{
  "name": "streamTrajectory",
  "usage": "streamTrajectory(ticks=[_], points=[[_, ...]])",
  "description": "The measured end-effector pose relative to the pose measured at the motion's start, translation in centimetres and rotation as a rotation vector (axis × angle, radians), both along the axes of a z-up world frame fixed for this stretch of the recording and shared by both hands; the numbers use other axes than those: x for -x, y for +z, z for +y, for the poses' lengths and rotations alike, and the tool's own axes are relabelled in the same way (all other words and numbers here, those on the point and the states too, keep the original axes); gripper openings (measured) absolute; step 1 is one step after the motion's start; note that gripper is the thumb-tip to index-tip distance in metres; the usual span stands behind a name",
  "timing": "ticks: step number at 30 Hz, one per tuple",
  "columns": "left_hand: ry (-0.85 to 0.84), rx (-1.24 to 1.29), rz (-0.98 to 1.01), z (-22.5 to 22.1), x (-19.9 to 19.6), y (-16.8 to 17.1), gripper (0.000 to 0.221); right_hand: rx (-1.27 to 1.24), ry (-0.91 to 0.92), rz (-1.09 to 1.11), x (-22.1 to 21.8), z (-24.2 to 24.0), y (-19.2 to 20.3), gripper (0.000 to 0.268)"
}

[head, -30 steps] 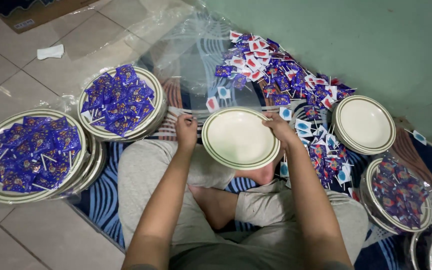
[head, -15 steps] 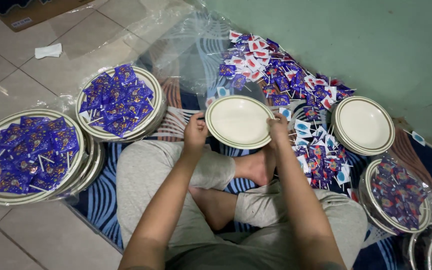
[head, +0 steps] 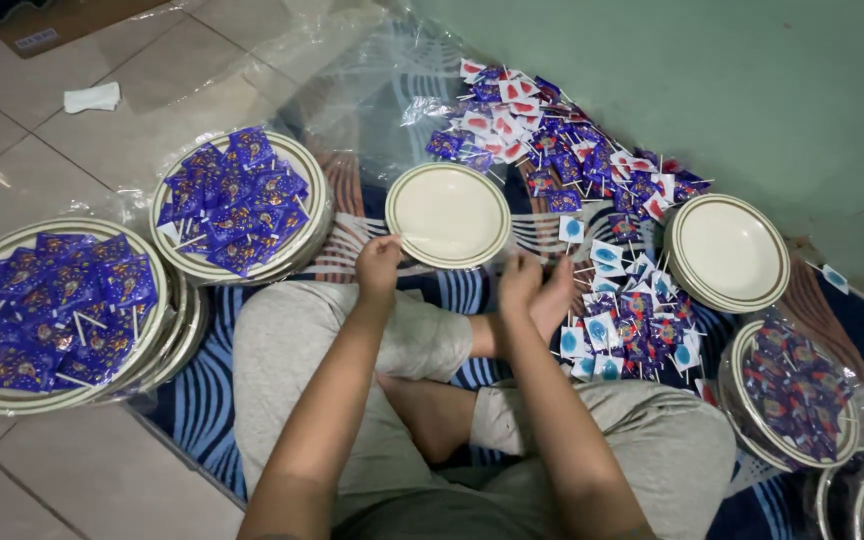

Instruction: Packaging small blue packets by placing them on plates and then into a plastic bag

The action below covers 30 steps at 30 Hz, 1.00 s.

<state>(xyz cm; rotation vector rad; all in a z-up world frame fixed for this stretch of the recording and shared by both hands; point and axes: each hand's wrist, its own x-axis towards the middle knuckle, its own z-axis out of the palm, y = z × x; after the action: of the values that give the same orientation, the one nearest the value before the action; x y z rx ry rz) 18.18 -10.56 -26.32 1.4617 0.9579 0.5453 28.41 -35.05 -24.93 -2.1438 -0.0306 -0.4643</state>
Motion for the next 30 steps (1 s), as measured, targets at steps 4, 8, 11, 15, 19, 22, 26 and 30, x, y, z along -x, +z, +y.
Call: streamTrajectory(ticks=[4,8,11,15,19,22,26,30], points=[[0.019,0.212,-0.156,-1.4,-1.6,0.1,0.016,-0.081,0.075,-0.128,6.7,0.6,12.3,0.01],[-0.225,0.716,-0.348,-2.8,-0.4,3.4,0.011,-0.793,0.418,0.345,5.3,2.2,8.8,0.009],[-0.21,0.872,-0.396,-1.8,0.7,5.4,0.01,-1.367,0.578,0.661,5.4,1.9,12.0,0.006],[-0.051,0.983,-0.442,0.6,-1.0,-1.5,0.015,-1.584,0.207,0.817,10.7,0.7,25.7,0.022],[0.031,0.983,-0.444,1.6,-1.5,-1.3,0.029,-1.526,-0.021,0.793,6.1,-1.9,19.0,0.026],[-0.001,0.884,-0.444,0.1,-0.2,4.2,0.018,-1.498,0.232,0.846,3.5,-3.7,12.6,0.026],[-0.313,0.214,-0.202,-1.1,-0.1,1.0,0.064,-0.794,0.481,0.603,5.0,-3.4,11.7,0.049],[-0.23,-0.716,0.229,-2.9,-0.2,-1.9,0.054,0.381,0.139,0.153,-2.9,-5.9,-7.9,0.023]])
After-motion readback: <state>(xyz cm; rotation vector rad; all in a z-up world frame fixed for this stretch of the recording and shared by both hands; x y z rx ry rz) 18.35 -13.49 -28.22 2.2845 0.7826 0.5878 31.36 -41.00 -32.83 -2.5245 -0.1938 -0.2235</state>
